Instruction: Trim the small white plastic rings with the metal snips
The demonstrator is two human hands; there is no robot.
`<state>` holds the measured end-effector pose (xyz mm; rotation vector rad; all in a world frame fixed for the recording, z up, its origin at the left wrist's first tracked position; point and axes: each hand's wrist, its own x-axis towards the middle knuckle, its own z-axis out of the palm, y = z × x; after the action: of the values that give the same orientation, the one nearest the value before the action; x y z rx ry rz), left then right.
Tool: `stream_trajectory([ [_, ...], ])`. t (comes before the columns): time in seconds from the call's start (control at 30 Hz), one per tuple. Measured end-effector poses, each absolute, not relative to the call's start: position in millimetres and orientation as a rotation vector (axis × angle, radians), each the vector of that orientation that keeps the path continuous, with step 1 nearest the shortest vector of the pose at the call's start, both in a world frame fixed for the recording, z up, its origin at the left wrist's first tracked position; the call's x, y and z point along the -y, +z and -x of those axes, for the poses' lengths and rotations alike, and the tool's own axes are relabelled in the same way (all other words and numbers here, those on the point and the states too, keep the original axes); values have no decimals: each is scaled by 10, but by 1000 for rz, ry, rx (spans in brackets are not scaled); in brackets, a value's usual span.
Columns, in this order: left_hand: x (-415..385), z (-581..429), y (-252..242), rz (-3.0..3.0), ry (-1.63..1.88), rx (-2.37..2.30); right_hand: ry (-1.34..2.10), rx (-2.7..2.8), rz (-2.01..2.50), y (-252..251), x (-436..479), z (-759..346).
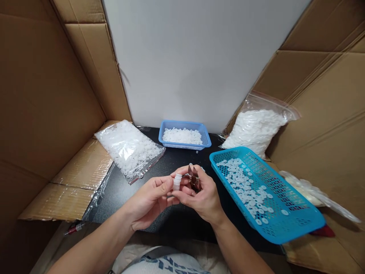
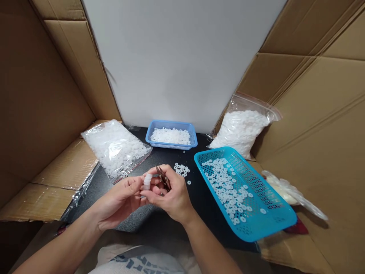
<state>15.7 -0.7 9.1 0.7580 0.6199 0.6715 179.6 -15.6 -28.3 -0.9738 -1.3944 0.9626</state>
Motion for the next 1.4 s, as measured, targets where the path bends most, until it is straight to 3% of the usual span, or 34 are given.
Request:
stream_trajectory([
  [0.2, 72, -234, 92, -770, 744, -623, 756, 1518, 868, -225, 151, -1850],
  [1.4, 162, -364, 165, -559, 860, -554, 804, 1463, 942, -96, 405, -1803],
])
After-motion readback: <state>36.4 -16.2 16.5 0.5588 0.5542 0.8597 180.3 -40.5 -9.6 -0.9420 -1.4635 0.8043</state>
